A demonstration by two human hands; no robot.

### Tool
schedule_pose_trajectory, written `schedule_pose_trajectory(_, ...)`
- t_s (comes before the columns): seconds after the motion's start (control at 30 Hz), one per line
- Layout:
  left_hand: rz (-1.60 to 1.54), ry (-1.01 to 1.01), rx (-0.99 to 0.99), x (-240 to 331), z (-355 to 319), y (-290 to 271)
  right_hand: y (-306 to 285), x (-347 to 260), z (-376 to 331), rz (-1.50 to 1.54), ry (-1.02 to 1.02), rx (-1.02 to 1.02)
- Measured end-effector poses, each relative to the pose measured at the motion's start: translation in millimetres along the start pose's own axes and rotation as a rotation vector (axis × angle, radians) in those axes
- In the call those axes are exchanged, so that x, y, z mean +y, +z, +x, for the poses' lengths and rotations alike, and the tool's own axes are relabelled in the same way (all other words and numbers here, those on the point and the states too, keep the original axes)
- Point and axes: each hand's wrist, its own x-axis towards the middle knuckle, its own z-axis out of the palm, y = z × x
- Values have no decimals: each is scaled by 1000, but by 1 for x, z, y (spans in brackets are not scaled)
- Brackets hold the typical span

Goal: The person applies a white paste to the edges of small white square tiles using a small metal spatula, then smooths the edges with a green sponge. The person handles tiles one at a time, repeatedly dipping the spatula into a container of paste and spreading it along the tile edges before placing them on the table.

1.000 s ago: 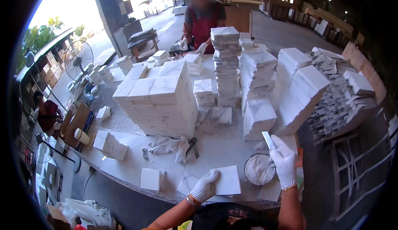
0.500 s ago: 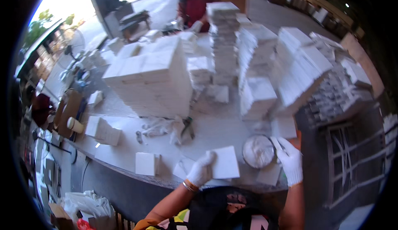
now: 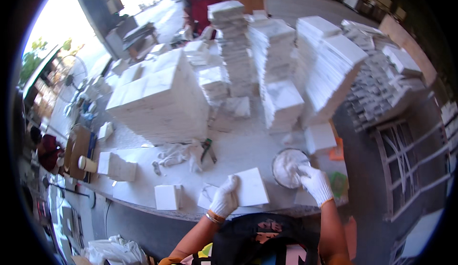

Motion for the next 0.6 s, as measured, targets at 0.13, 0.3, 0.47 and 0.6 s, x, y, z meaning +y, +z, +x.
schedule_pose_trajectory(0.13,22,-40,-44,3,-1,5,10,-2,7,86,99,-70)
schedule_pose_trajectory(0.3,-89,-119,-115,-1,1,2,1,-6,-2,113,94,-102)
schedule_pose_trajectory(0.47,-124,-7,-137,-10,0,0,-21,-16,-16,-170,-207,216)
schedule_pose_trajectory(0.6,135,107,-131,-8,1,8,4,-87,-38,373,-277,40)
